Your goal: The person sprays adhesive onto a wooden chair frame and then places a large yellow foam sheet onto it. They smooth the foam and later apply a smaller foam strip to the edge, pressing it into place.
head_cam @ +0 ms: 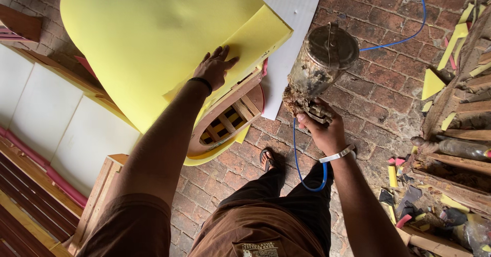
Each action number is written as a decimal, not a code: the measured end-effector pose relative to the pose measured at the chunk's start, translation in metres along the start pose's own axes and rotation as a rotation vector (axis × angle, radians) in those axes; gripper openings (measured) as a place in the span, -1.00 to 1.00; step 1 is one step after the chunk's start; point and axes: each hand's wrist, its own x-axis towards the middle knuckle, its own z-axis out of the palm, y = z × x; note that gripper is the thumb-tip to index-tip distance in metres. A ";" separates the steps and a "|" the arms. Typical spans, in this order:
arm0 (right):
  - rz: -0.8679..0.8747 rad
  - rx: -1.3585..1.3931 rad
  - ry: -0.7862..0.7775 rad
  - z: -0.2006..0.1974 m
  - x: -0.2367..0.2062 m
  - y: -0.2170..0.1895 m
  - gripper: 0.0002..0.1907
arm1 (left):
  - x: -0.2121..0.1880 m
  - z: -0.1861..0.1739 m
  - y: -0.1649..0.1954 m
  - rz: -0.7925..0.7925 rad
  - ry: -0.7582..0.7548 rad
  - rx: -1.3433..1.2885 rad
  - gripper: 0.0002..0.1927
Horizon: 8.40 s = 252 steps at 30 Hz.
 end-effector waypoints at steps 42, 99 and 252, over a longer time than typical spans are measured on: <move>0.084 0.249 -0.058 0.004 -0.024 -0.043 -0.78 | -0.020 -0.019 -0.005 -0.173 0.186 -0.143 -0.65; 0.019 0.210 -0.068 0.055 -0.067 -0.011 -0.74 | -0.017 -0.064 0.006 -0.200 -0.119 -0.149 -0.13; 0.891 1.033 -0.112 0.096 0.030 0.046 -0.55 | -0.186 0.117 0.112 -0.308 0.724 -0.263 -0.64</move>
